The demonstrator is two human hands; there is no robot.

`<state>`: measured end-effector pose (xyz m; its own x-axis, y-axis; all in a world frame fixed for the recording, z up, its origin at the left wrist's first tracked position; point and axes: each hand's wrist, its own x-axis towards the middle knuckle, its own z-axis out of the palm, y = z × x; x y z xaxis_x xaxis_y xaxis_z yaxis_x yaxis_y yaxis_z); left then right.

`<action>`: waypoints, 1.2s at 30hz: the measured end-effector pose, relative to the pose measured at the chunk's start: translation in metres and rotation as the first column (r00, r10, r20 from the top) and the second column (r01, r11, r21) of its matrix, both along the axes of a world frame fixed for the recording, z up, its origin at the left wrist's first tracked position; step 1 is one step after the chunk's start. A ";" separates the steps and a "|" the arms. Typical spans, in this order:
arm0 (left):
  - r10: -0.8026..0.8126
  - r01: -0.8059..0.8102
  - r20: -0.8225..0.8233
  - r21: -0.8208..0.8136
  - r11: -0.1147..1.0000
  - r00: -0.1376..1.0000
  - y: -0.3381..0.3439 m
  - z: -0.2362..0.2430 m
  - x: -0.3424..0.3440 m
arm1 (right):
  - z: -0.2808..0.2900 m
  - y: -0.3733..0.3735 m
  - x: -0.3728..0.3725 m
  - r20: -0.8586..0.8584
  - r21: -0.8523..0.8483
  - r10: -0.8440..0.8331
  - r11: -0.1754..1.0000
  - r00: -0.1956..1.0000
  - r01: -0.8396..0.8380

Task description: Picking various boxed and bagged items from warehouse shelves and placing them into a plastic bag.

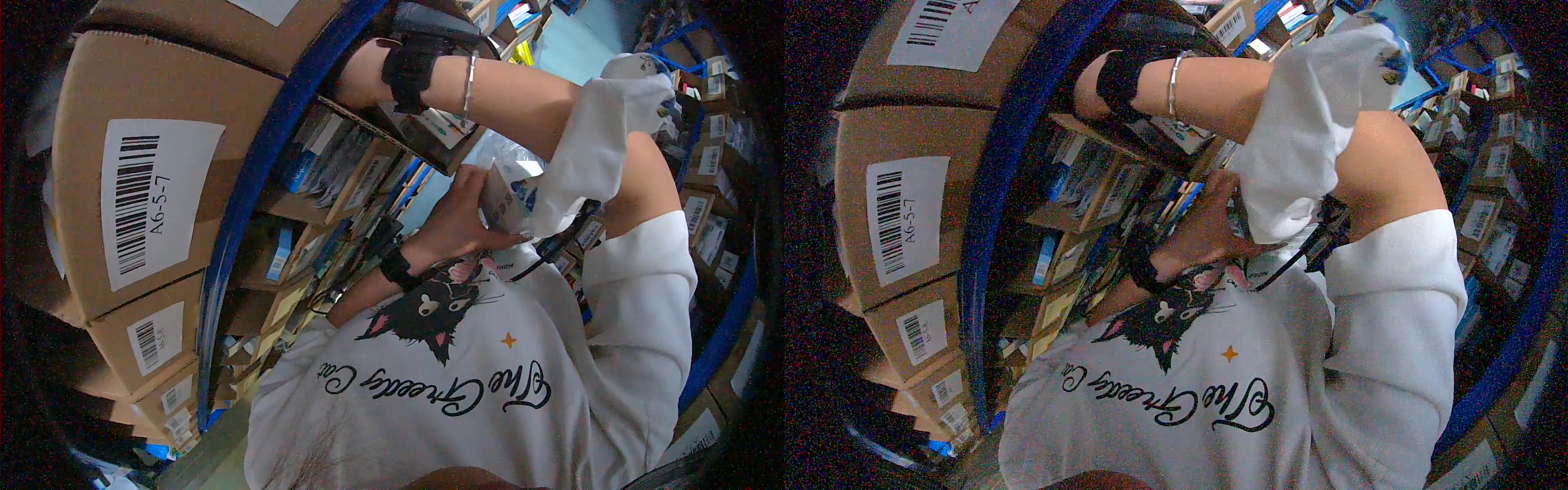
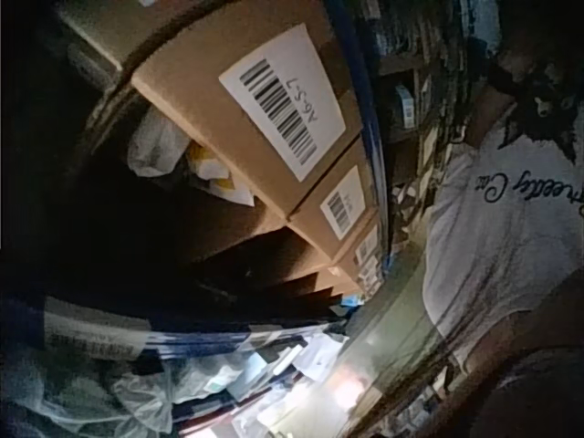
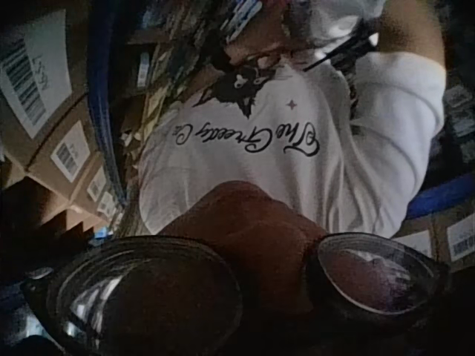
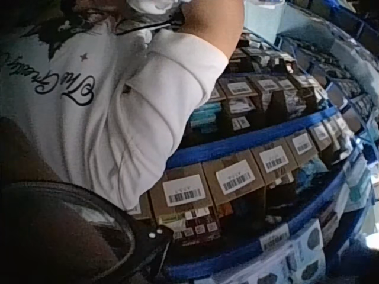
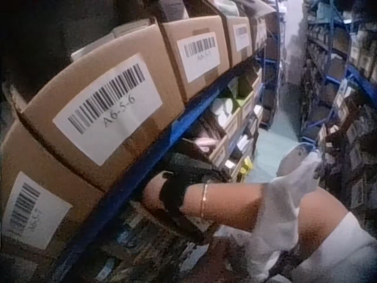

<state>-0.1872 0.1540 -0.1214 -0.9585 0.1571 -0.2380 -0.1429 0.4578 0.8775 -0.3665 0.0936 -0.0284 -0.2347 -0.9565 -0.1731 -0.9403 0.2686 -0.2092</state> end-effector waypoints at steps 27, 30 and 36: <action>-0.026 0.023 -0.089 -0.031 0.999 0.996 0.000 -0.003 0.005 | 0.012 0.069 -0.003 -0.061 -0.267 0.092 0.958 0.994 -0.105; -0.009 0.008 -0.055 -0.005 1.000 0.998 0.001 -0.004 0.002 | 0.005 0.054 0.002 -0.171 -0.178 0.097 0.976 0.981 -0.128; -0.078 0.072 -0.040 -0.130 0.989 0.996 0.002 0.000 -0.001 | -0.038 0.030 -0.008 -0.084 -0.320 0.180 0.926 0.980 -0.197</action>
